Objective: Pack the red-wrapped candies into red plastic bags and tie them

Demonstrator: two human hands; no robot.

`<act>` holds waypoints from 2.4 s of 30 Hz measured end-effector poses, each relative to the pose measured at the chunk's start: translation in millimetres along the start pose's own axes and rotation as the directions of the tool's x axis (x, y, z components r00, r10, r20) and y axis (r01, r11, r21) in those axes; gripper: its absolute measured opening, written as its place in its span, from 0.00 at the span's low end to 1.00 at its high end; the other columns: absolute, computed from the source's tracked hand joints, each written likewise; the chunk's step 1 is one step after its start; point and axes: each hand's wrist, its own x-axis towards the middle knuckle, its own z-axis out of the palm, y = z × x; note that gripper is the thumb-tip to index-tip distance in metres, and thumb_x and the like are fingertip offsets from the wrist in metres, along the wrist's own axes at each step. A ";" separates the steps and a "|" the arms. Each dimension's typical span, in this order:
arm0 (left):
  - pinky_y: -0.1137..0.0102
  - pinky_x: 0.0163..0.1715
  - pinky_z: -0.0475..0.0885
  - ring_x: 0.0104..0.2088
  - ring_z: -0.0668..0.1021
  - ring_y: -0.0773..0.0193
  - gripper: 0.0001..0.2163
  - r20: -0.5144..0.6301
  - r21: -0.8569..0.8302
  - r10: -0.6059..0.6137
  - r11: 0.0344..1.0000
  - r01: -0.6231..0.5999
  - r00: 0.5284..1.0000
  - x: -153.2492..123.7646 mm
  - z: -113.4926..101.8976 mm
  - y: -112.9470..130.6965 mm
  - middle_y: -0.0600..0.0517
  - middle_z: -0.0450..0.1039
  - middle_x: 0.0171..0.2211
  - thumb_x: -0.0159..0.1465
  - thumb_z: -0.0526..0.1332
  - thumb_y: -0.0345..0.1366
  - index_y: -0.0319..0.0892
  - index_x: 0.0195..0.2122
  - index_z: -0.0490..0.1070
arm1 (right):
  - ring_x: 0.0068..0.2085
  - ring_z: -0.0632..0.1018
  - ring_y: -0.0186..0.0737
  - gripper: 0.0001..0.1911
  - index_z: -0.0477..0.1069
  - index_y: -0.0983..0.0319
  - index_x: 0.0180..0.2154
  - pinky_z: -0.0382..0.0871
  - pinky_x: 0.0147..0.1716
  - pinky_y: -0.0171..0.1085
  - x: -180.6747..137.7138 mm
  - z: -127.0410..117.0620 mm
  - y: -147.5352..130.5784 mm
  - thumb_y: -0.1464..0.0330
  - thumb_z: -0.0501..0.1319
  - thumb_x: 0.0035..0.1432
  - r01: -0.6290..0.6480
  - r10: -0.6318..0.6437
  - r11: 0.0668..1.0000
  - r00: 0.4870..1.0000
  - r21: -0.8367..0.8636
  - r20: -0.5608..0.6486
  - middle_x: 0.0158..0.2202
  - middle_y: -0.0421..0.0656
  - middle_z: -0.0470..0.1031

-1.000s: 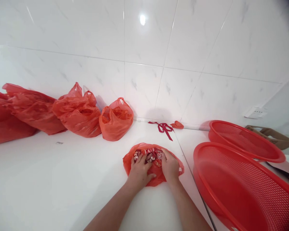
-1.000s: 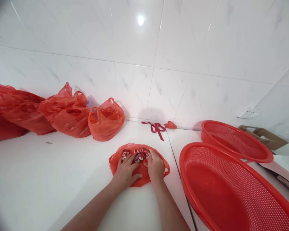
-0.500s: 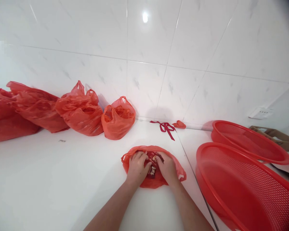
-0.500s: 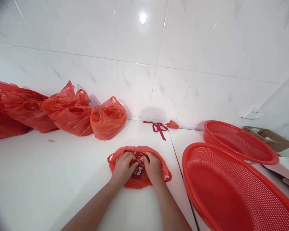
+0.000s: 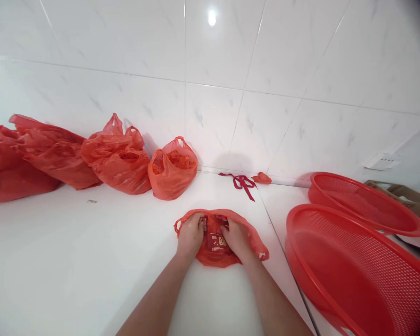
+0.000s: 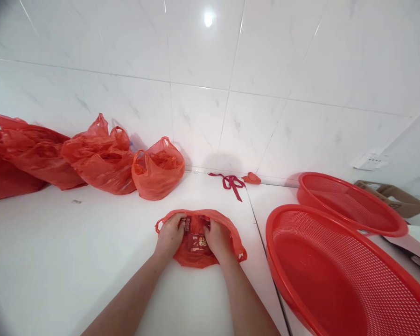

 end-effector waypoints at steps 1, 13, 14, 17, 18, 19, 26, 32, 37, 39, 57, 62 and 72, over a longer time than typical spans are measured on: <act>0.63 0.45 0.70 0.44 0.75 0.60 0.15 -0.007 -0.015 0.005 1.000 -0.005 1.000 0.0 -0.2 0.0 0.51 0.75 0.42 0.60 0.49 0.25 0.45 0.43 0.70 | 0.42 0.76 0.43 0.12 0.72 0.57 0.41 0.68 0.43 0.42 -0.8 1.0 2.0 0.69 0.53 0.56 -0.015 0.015 0.999 1.000 0.029 -0.015 0.40 0.42 0.76; 0.64 0.46 0.70 0.45 0.74 0.61 0.12 -0.061 -0.139 0.062 0.988 -0.070 0.996 -4.1 -2.9 6.0 0.50 0.74 0.43 0.64 0.49 0.30 0.45 0.42 0.70 | 0.42 0.76 0.45 0.15 0.71 0.57 0.43 0.70 0.38 0.41 -16.4 -14.1 -1.4 0.60 0.55 0.57 -0.067 0.068 0.992 0.998 0.104 -0.007 0.42 0.43 0.76; 0.64 0.46 0.70 0.43 0.75 0.61 0.10 -0.024 -0.141 0.083 0.986 -0.086 0.996 -4.9 -2.4 6.8 0.51 0.74 0.42 0.64 0.50 0.32 0.45 0.41 0.71 | 0.43 0.76 0.46 0.15 0.71 0.57 0.44 0.70 0.38 0.42 -17.4 -16.5 -0.9 0.60 0.55 0.56 -0.072 0.072 0.994 0.997 0.085 -0.003 0.42 0.44 0.76; 0.62 0.48 0.69 0.47 0.74 0.59 0.12 0.136 -0.114 0.186 0.979 -0.171 0.973 -9.1 3.2 7.3 0.50 0.73 0.45 0.60 0.58 0.38 0.46 0.45 0.71 | 0.42 0.77 0.46 0.15 0.72 0.57 0.43 0.70 0.38 0.42 -18.8 -20.9 6.0 0.60 0.53 0.58 -0.106 0.104 0.994 0.993 0.034 0.052 0.41 0.44 0.77; 0.60 0.51 0.68 0.50 0.72 0.56 0.17 0.185 -0.090 0.220 0.974 -0.206 0.958 -10.9 6.4 6.7 0.49 0.71 0.49 0.56 0.62 0.40 0.47 0.48 0.70 | 0.42 0.76 0.46 0.15 0.72 0.57 0.43 0.70 0.39 0.42 -18.6 -21.3 9.1 0.60 0.52 0.59 -0.110 0.109 0.994 0.992 0.012 0.068 0.41 0.44 0.76; 0.56 0.54 0.65 0.54 0.70 0.53 0.24 0.224 -0.062 0.247 0.969 -0.239 0.943 -12.6 9.8 5.9 0.48 0.69 0.53 0.52 0.66 0.41 0.47 0.51 0.69 | 0.44 0.76 0.46 0.15 0.72 0.57 0.43 0.69 0.40 0.43 -18.2 -21.3 12.0 0.61 0.52 0.59 -0.113 0.114 0.993 0.991 -0.017 0.074 0.43 0.44 0.76; 0.50 0.57 0.60 0.55 0.68 0.48 0.26 0.271 0.074 0.219 0.966 -0.247 0.937 -16.5 22.3 2.0 0.45 0.67 0.55 0.49 0.68 0.37 0.46 0.51 0.69 | 0.44 0.76 0.44 0.15 0.72 0.61 0.41 0.66 0.41 0.38 -10.6 -22.6 15.1 0.66 0.50 0.59 -0.275 0.291 0.947 0.953 -0.167 0.081 0.42 0.47 0.76; 0.56 0.55 0.64 0.56 0.67 0.51 0.22 0.119 0.039 0.152 0.987 -0.158 0.981 -12.9 15.3 3.3 0.46 0.64 0.57 0.58 0.60 0.32 0.46 0.54 0.66 | 0.36 0.76 0.41 0.14 0.73 0.63 0.37 0.65 0.33 0.35 -6.4 -33.0 6.9 0.68 0.49 0.59 -0.356 0.367 0.926 0.928 -0.128 0.070 0.33 0.46 0.76; 0.58 0.51 0.68 0.48 0.74 0.56 0.16 0.084 -0.030 0.132 0.991 -0.129 0.988 -11.2 9.1 6.4 0.50 0.74 0.46 0.62 0.56 0.33 0.48 0.51 0.68 | 0.34 0.77 0.43 0.14 0.74 0.62 0.33 0.65 0.32 0.36 -7.5 -39.5 3.8 0.64 0.52 0.57 -0.399 0.399 0.911 0.917 -0.101 -0.027 0.29 0.45 0.76; 0.58 0.50 0.69 0.48 0.75 0.56 0.16 0.056 -0.059 0.087 0.995 -0.084 0.995 -12.1 8.4 7.0 0.50 0.74 0.47 0.63 0.54 0.34 0.47 0.52 0.67 | 0.32 0.76 0.43 0.15 0.74 0.61 0.31 0.65 0.31 0.37 -9.1 -39.9 4.4 0.61 0.52 0.58 -0.396 0.391 0.916 0.917 -0.070 -0.073 0.26 0.45 0.76; 0.52 0.59 0.57 0.61 0.61 0.52 0.16 -0.308 0.231 0.368 0.923 -0.307 0.877 -9.3 -1.6 11.2 0.45 0.59 0.61 0.63 0.54 0.30 0.45 0.52 0.66 | 0.48 0.74 0.44 0.18 0.66 0.61 0.50 0.69 0.47 0.43 -19.5 -25.4 -10.4 0.63 0.53 0.59 0.126 -0.085 0.987 0.939 0.104 -0.334 0.48 0.48 0.73; 0.43 0.56 0.55 0.63 0.52 0.40 0.23 -0.216 0.366 0.086 0.931 -0.001 0.973 -2.7 -2.8 2.8 0.48 0.50 0.65 0.58 0.60 0.35 0.49 0.56 0.63 | 0.34 0.75 0.37 0.33 0.50 0.59 0.61 0.71 0.37 0.41 -12.4 -29.6 4.9 0.61 0.56 0.56 -0.077 0.152 0.974 0.920 0.214 -0.361 0.55 0.51 0.66; 0.64 0.42 0.73 0.39 0.77 0.62 0.29 0.052 -0.382 -0.262 0.886 0.262 0.964 4.0 2.1 -14.9 0.50 0.74 0.44 0.52 0.54 0.26 0.46 0.57 0.60 | 0.33 0.75 0.44 0.38 0.48 0.59 0.63 0.65 0.31 0.39 -5.9 -34.8 26.5 0.62 0.56 0.52 -0.319 0.338 0.937 0.930 0.140 -0.144 0.30 0.39 0.73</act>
